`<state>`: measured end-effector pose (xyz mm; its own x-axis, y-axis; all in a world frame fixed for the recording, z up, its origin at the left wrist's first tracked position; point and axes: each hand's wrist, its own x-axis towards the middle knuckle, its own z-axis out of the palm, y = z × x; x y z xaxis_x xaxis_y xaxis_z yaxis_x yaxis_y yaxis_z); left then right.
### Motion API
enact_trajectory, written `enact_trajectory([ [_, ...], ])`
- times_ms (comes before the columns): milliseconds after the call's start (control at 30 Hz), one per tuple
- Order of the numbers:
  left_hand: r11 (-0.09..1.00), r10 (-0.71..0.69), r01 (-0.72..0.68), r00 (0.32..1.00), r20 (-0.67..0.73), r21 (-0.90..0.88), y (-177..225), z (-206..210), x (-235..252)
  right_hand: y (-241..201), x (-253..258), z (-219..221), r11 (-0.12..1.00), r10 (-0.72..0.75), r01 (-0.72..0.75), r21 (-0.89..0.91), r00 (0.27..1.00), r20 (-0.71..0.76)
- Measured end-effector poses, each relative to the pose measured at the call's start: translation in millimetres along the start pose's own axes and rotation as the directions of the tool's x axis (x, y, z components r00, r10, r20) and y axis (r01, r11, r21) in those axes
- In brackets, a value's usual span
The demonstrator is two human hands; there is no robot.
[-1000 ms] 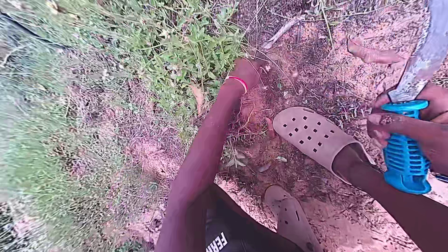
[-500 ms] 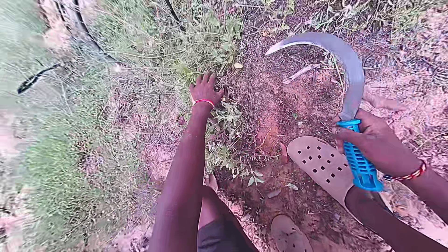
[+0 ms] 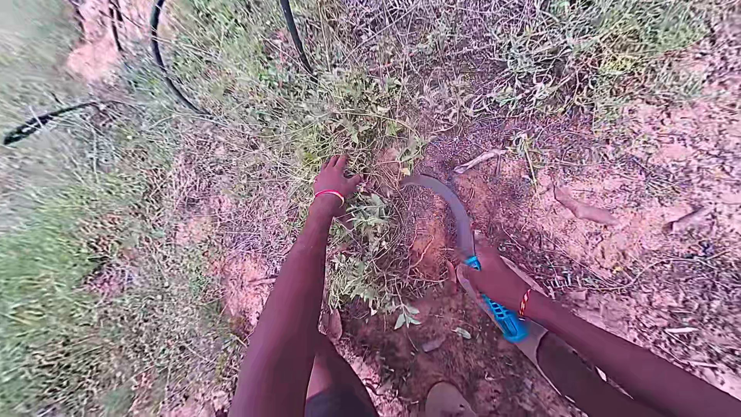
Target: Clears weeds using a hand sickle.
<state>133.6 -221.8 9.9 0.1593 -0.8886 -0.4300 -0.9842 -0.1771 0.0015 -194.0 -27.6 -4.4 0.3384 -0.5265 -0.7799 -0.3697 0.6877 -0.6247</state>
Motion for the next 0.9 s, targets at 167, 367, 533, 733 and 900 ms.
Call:
enact_trajectory([
  [167, 1.0, -0.001, 0.001, 0.999, -0.032, -0.017, 1.8, 22.5, 7.1, 13.1, -27.2, -14.5, 0.996, -0.036, 0.037, 0.086, 0.999, -0.006],
  [367, 0.97, 0.243, -0.231, 0.933, -0.266, 0.076, 27.6, 38.3, -52.0, 14.8, -26.4, -19.8, 0.947, -0.144, 0.246, 0.207, 0.9, -0.412],
  [533, 0.948, 0.309, -0.295, 0.943, -0.124, 0.117, 91.6, 35.8, -59.8, 15.0, -22.7, -26.4, 0.881, -0.028, 0.28, 0.382, 0.836, -0.548],
  [733, 0.94, 0.202, -0.223, 0.974, 0.104, 0.258, 129.1, 58.1, -19.6, 21.7, -24.3, -27.9, 0.868, -0.019, 0.271, 0.417, 0.856, -0.516],
  [900, 0.992, -0.057, 0.068, 0.993, 0.107, -0.106, 113.6, 27.5, -20.5, 24.3, -28.8, -29.3, 0.851, -0.054, 0.302, 0.429, 0.864, -0.501],
])
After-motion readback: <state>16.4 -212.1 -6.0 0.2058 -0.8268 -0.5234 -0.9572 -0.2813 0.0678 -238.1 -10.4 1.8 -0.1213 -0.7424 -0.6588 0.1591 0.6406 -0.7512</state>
